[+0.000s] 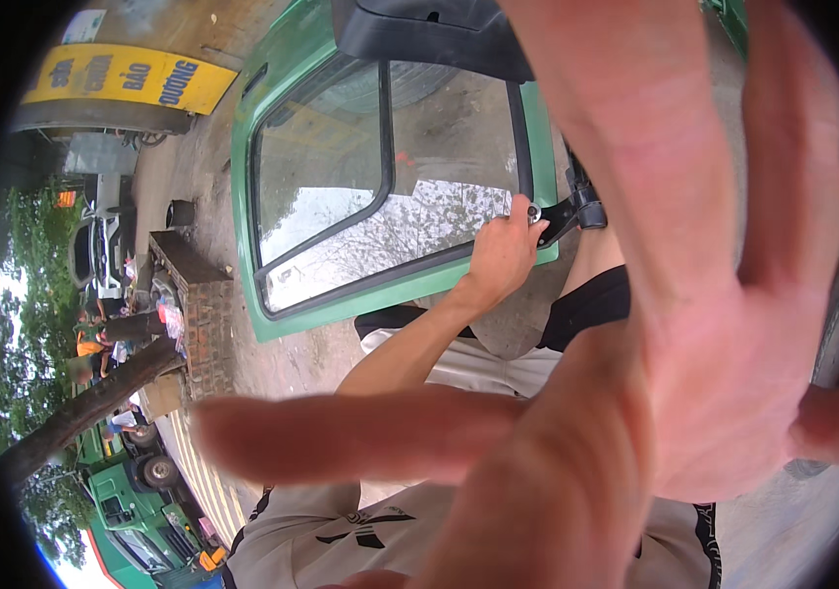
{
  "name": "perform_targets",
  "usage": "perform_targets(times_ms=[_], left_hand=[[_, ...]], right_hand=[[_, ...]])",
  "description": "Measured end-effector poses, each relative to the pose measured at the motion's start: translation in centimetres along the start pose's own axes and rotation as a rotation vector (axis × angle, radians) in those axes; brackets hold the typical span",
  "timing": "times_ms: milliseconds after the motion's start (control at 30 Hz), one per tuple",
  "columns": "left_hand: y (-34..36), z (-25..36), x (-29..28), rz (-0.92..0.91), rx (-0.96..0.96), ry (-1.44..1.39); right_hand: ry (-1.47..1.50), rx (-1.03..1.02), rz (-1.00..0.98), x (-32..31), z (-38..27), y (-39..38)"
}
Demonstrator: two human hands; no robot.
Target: The person prepares a side mirror assembly and then attaches it to a green truck door lying on the ground by tightening bolts with a wrench.
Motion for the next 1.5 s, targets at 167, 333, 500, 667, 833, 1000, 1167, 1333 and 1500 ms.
perform_targets(times_ms=[167,333,500,667,833,1000,1167,1333,1500], left_hand=[[-0.1,0.7,-0.2,0.160,-0.146,-0.145],[0.1,-0.1,-1.1,0.012,-0.066,-0.078],[2.9,-1.5,-3.5,-0.073,0.203,-0.122],[4.1,-0.7,-3.8,-0.219,0.548,-0.113],[2.4,-0.8,-3.4,-0.172,0.342,-0.085],[1.5,1.0,-2.4,-0.037,0.032,0.015],[1.3,1.4,-1.7,-0.066,-0.028,0.019],[1.3,0.1,-1.8,-0.153,0.031,0.040],[3.1,-0.6,-3.6,-0.214,0.542,-0.018]], right_hand=[[-0.001,0.057,-0.010,0.4,0.3,0.3],[0.002,0.081,-0.006,0.5,0.5,0.3],[-0.020,0.071,-0.003,0.6,-0.3,0.5],[-0.023,0.073,-0.010,0.6,-0.3,0.2],[-0.014,0.097,-0.009,0.8,0.1,0.2],[-0.013,0.115,0.000,0.9,0.2,0.5],[0.003,0.126,0.009,0.5,0.8,0.4],[0.015,0.143,0.016,0.6,2.0,0.6],[0.014,0.135,0.040,0.8,2.1,0.7]])
Point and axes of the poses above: each hand's wrist, its own y-axis towards the middle knuckle, its own x-axis out of the palm, z = x × y, the point moved 7 cm from there along y, towards the middle knuckle, and after that the axes turned 6 degrees about -y, right-handed, at the moved point
